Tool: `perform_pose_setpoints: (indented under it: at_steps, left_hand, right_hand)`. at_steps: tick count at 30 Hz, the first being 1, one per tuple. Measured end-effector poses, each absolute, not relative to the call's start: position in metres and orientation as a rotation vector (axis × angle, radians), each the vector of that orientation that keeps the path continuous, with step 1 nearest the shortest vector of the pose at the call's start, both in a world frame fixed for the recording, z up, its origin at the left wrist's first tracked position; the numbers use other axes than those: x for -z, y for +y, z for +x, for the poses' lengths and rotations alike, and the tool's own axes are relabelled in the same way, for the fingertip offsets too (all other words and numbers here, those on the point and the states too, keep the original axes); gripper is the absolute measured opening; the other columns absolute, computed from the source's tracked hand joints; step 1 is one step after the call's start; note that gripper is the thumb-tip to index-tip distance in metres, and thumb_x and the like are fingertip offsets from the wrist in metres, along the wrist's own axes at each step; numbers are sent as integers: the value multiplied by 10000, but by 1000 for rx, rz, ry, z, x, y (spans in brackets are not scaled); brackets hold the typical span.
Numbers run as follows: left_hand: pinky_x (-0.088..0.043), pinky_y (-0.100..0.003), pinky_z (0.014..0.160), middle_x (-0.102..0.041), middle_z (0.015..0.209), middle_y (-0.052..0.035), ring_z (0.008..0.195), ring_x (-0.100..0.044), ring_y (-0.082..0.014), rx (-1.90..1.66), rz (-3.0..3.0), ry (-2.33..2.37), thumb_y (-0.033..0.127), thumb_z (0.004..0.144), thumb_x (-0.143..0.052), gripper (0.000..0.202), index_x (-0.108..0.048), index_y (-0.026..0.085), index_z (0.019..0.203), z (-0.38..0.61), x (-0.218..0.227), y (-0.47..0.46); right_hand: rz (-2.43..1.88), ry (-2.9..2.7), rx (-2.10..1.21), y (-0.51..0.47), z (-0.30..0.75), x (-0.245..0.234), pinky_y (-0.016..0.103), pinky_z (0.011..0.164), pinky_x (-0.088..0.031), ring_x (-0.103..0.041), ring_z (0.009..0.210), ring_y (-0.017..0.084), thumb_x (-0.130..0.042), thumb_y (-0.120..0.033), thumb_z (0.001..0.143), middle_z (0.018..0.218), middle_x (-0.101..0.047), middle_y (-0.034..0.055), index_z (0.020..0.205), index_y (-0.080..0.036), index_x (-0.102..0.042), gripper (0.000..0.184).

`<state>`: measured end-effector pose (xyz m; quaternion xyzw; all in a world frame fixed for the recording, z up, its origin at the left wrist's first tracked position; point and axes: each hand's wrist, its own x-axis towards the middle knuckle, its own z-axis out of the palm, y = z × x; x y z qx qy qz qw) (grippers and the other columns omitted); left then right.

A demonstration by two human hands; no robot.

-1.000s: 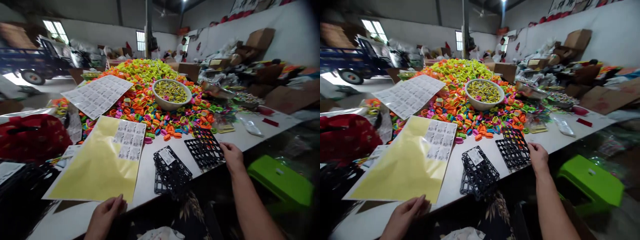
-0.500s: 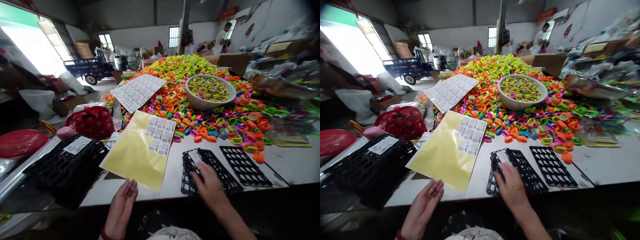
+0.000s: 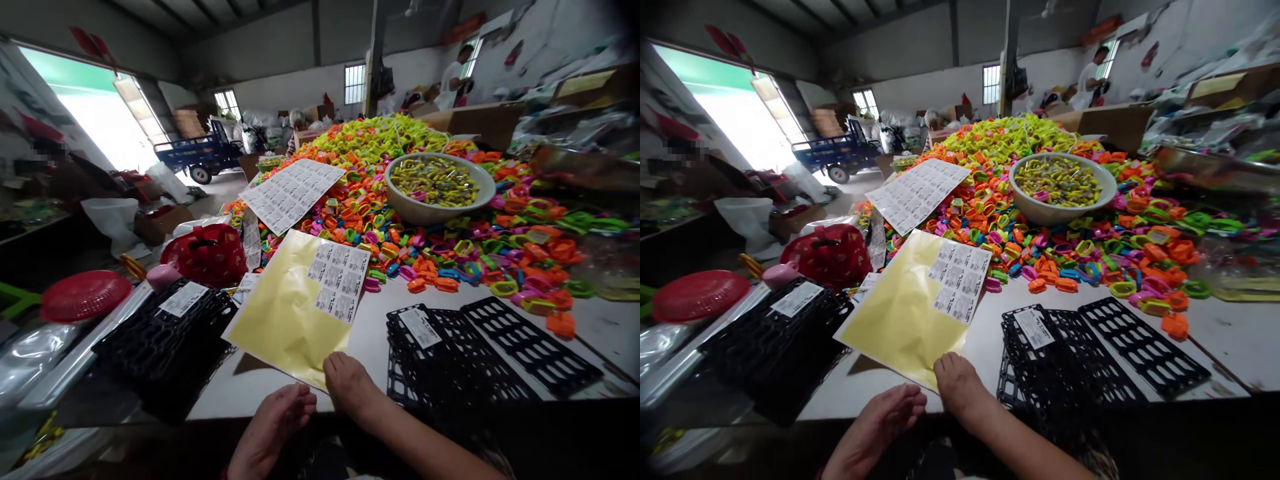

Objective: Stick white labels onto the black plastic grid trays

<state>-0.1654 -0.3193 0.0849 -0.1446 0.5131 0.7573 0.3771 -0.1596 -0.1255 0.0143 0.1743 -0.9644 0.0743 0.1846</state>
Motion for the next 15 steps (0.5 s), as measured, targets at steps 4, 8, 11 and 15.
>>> perform_pose_setpoints:
  at_steps: [4,8,11,15]
  left_hand:
    - [-536,-313,853,-714,1029,-164,922,-700,-221,-1998,-445,1318,396,807,-726,352,-634,117,999,-174,-81,-313]
    - [-531,-311,844,-719,991,-139,901,-698,-216,-2118,-474,1291,341,752,-786,324,-637,132,948,-181,-83,-300]
    - [-520,-283,791,-721,915,-106,846,-686,-194,-2102,-343,1252,350,754,-782,277,-664,136,885,-181,-88,-295]
    - [-490,-251,670,-705,791,-118,696,-644,-161,-1848,-73,1341,486,809,-694,381,-699,108,771,-179,-80,-304]
  right_hand:
    - [495,-2692,-393,-120,-151,-34,368,854,-508,-594,987,258,-634,-246,850,1096,-637,144,1094,-124,-571,280]
    - [556,-2559,-149,-136,-139,-16,440,946,-474,-564,1115,327,-630,-162,793,1167,-630,192,1161,-83,-554,384]
    - [528,-2524,11,-147,-142,2,412,785,-531,-634,936,319,-582,-36,685,995,-671,189,1030,-77,-584,347]
    - [435,-2560,-88,-142,-159,-4,319,507,-481,-594,611,234,-557,-21,604,703,-607,69,791,-184,-511,252]
